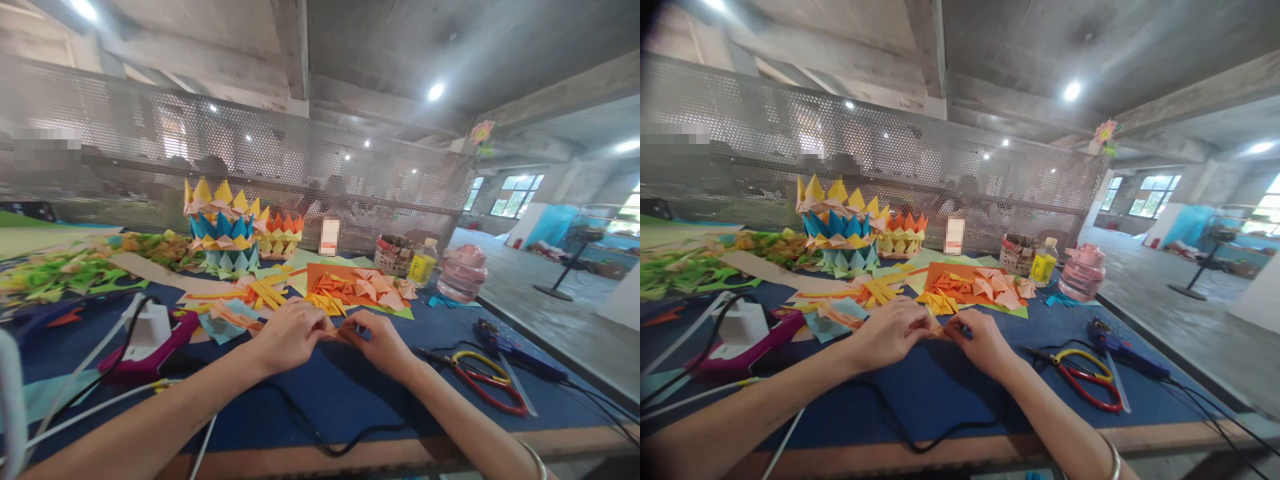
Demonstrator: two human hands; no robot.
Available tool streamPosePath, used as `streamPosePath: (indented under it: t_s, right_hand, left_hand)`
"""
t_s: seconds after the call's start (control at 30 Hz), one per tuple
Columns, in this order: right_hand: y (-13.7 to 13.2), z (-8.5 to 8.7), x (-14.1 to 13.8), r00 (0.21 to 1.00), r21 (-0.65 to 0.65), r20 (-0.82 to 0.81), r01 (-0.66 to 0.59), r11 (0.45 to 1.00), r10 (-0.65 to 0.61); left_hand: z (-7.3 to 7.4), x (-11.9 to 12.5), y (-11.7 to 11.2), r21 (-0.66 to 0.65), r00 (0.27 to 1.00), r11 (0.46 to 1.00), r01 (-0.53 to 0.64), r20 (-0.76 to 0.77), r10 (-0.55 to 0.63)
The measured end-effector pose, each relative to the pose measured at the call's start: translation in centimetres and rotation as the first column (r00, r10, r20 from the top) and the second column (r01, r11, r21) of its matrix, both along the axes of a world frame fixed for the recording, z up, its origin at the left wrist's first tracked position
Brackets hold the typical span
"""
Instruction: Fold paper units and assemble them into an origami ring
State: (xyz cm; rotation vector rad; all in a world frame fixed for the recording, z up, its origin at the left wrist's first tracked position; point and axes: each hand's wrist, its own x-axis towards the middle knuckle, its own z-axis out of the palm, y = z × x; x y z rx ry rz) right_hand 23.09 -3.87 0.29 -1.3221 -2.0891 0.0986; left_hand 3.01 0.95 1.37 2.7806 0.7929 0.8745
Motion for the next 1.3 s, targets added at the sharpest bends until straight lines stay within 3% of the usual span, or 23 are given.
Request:
streamPosePath:
  t_s: [1.3]
  right_hand:
    - [0.36,-0.38,-0.39,0.991,-0.008,-0.133,0.026,1.000,-0.027]
  left_hand:
    - [-0.24,0.06,-0.06,0.072,0.999,0.997,-0.009,0.038,0.006]
